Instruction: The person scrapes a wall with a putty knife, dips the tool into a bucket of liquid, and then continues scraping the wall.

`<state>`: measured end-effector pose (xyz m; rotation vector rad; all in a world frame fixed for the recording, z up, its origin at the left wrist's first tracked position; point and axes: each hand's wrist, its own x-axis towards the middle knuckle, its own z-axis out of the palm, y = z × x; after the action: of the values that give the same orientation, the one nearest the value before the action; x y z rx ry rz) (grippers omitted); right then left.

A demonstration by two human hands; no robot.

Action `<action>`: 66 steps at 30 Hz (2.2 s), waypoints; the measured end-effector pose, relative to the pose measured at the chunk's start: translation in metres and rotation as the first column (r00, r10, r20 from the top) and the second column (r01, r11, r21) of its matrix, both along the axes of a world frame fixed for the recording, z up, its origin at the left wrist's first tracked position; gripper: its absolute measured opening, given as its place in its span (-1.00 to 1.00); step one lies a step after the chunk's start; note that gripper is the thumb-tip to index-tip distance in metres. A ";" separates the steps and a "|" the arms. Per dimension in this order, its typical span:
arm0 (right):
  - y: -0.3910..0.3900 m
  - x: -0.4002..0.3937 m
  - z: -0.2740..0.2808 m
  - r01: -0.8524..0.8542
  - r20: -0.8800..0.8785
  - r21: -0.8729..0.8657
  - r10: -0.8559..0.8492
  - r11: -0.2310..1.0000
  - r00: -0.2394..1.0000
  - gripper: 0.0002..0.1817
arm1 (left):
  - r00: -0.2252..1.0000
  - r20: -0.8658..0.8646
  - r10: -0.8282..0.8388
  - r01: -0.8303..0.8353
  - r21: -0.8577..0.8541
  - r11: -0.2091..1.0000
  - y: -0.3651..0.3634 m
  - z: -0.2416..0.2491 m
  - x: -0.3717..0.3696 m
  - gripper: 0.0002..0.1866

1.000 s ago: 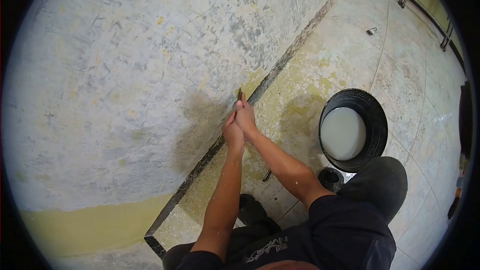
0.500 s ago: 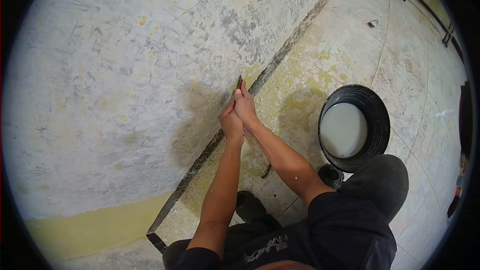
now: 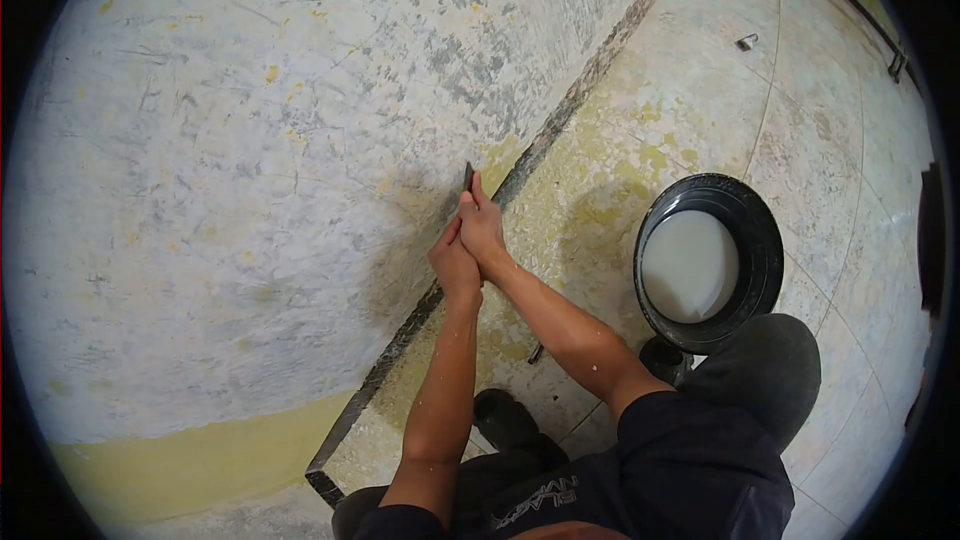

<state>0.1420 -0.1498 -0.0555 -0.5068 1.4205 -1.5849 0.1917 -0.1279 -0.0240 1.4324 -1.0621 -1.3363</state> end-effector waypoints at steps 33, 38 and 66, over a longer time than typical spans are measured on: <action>-0.022 -0.034 0.011 0.018 0.073 -0.094 -0.011 0.995 0.997 -0.34 | 0.993 0.120 -0.012 0.028 -0.128 0.991 -0.015 0.017 -0.038 -0.67; -0.023 -0.062 0.018 -0.013 0.361 -0.092 0.046 0.996 0.931 -0.34 | 0.992 -0.034 -0.118 0.118 -0.013 0.993 -0.032 0.004 -0.052 -0.66; -0.010 -0.024 0.016 -0.023 -0.029 0.002 0.023 1.000 0.999 -0.36 | 0.999 -0.029 0.044 -0.046 -0.051 0.998 -0.006 0.012 -0.026 -0.68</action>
<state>0.1184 -0.1600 -0.0394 -0.5453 1.4329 -1.5636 0.1655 -0.1336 -0.0119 1.3883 -1.0330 -1.2845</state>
